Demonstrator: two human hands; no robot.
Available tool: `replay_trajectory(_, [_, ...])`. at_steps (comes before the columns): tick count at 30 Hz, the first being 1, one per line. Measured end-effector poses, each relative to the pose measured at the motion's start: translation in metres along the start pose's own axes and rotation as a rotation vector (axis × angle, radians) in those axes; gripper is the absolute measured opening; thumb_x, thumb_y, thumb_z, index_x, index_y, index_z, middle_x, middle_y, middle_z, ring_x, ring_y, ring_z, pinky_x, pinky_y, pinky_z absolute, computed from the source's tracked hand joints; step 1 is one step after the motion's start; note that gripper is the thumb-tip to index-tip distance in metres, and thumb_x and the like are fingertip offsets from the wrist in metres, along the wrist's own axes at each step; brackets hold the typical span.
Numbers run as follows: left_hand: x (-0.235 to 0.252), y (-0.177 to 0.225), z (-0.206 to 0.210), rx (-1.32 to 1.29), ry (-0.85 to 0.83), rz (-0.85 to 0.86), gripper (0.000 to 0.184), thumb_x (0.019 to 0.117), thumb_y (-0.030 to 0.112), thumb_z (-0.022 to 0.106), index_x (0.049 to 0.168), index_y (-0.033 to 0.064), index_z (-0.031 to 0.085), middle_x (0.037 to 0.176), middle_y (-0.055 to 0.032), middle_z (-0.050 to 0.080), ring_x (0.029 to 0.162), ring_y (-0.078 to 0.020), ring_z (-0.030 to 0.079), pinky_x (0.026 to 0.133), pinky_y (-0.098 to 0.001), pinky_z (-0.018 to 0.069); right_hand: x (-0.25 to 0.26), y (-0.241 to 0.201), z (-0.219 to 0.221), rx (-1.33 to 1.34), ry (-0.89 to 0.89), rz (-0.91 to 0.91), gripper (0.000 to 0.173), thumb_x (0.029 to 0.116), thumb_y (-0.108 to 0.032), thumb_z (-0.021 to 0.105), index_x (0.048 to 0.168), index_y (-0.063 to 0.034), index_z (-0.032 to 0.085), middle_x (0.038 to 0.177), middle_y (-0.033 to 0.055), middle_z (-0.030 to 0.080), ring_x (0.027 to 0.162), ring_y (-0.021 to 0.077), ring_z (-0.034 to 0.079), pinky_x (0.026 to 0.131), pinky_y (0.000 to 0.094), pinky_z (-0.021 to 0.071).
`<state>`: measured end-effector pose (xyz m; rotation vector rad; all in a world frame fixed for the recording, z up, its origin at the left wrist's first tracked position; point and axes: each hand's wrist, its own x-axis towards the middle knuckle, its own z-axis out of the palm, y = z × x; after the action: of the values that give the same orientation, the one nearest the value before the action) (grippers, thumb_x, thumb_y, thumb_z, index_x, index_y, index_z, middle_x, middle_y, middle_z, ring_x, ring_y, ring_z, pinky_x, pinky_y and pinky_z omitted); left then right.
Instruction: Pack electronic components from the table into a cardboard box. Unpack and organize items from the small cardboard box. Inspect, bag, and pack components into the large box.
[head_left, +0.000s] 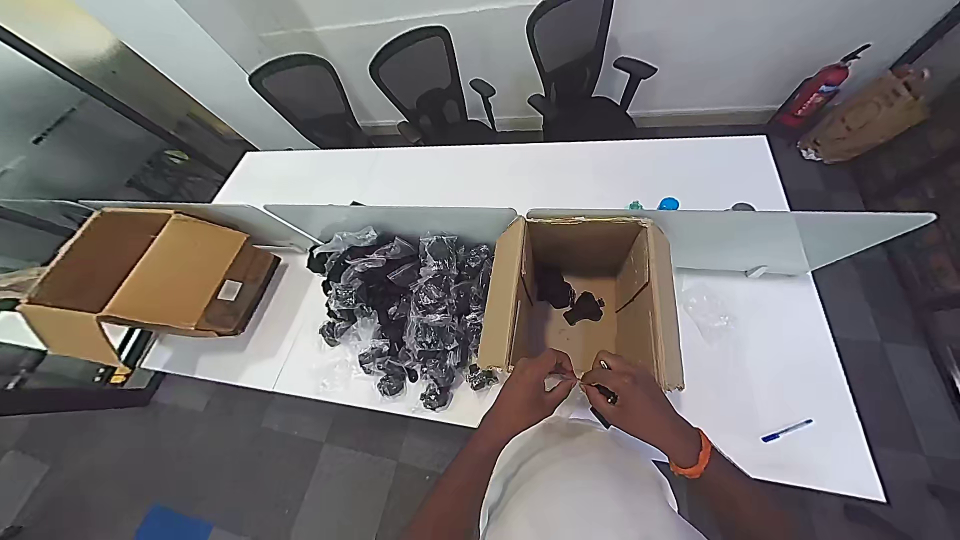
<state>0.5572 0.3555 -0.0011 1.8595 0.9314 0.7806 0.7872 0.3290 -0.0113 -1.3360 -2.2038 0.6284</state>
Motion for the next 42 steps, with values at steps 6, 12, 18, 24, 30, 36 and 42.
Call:
replay_trajectory(6, [0.001,0.000,-0.003,-0.107,0.040,-0.067,0.023,0.0914,0.005,0.074,0.109,-0.0010,0.062,0.100,-0.0051,0.076,0.092,-0.0118,0.074,0.088,-0.0327,0.0626,-0.004,0.011,-0.006,0.137,0.002,0.173,0.020,0.0935,-0.036,0.064,0.099,-0.0222,0.078,0.092,0.0011,0.063,0.072,0.0078,0.059,0.062,0.0282,0.0527])
replay_trajectory(12, [0.002,0.001,-0.006,0.166,-0.109,-0.172,0.019,0.0928,0.020,0.073,0.107,0.0091,0.068,0.101,0.0014,0.075,0.096,-0.0082,0.071,0.090,-0.0344,0.0580,-0.004,0.015,-0.002,0.419,0.049,0.141,0.016,0.0936,-0.032,0.068,0.095,-0.0192,0.078,0.089,-0.0025,0.061,0.075,0.0017,0.056,0.063,0.0189,0.0481])
replay_trajectory(18, [0.003,0.005,0.002,0.062,-0.024,-0.114,0.013,0.0938,0.015,0.074,0.102,0.0062,0.069,0.099,0.0008,0.076,0.093,-0.0058,0.072,0.089,-0.0293,0.0594,-0.003,0.011,0.001,0.427,0.061,0.132,0.016,0.0937,-0.031,0.068,0.094,-0.0180,0.078,0.089,-0.0016,0.060,0.075,0.0025,0.055,0.063,0.0198,0.0481])
replay_trajectory(24, [0.002,0.005,0.000,-0.016,0.016,-0.108,0.013,0.0916,0.012,0.076,0.099,0.0047,0.068,0.094,0.0002,0.076,0.089,-0.0068,0.072,0.086,-0.0293,0.0605,-0.004,0.013,0.003,0.514,0.126,0.110,0.014,0.0923,-0.027,0.071,0.094,-0.0152,0.077,0.088,-0.0015,0.059,0.073,0.0010,0.054,0.061,0.0166,0.0461])
replay_trajectory(30, [0.001,0.006,-0.001,-0.010,0.009,-0.141,0.014,0.0903,0.014,0.077,0.097,0.0048,0.068,0.093,0.0010,0.076,0.088,-0.0059,0.072,0.086,-0.0287,0.0602,-0.005,0.016,0.006,0.541,0.126,0.097,0.013,0.0924,-0.026,0.072,0.095,-0.0147,0.078,0.088,-0.0011,0.060,0.075,0.0015,0.055,0.063,0.0166,0.0469])
replay_trajectory(36, [0.002,0.009,-0.004,-0.024,0.007,-0.183,0.017,0.0871,0.014,0.081,0.095,0.0051,0.068,0.089,0.0010,0.076,0.084,-0.0065,0.073,0.084,-0.0287,0.0608,-0.005,0.015,0.007,0.554,0.099,0.098,0.013,0.0914,-0.026,0.073,0.095,-0.0142,0.078,0.090,-0.0005,0.062,0.076,0.0014,0.055,0.064,0.0169,0.0473])
replay_trajectory(42, [0.000,0.009,-0.007,-0.025,-0.021,-0.174,0.014,0.0897,0.012,0.078,0.096,0.0048,0.069,0.092,0.0008,0.076,0.087,-0.0066,0.073,0.084,-0.0289,0.0610,-0.005,0.015,0.007,0.566,0.095,0.085,0.014,0.0928,-0.026,0.072,0.095,-0.0138,0.078,0.091,-0.0005,0.060,0.075,0.0007,0.055,0.063,0.0153,0.0470])
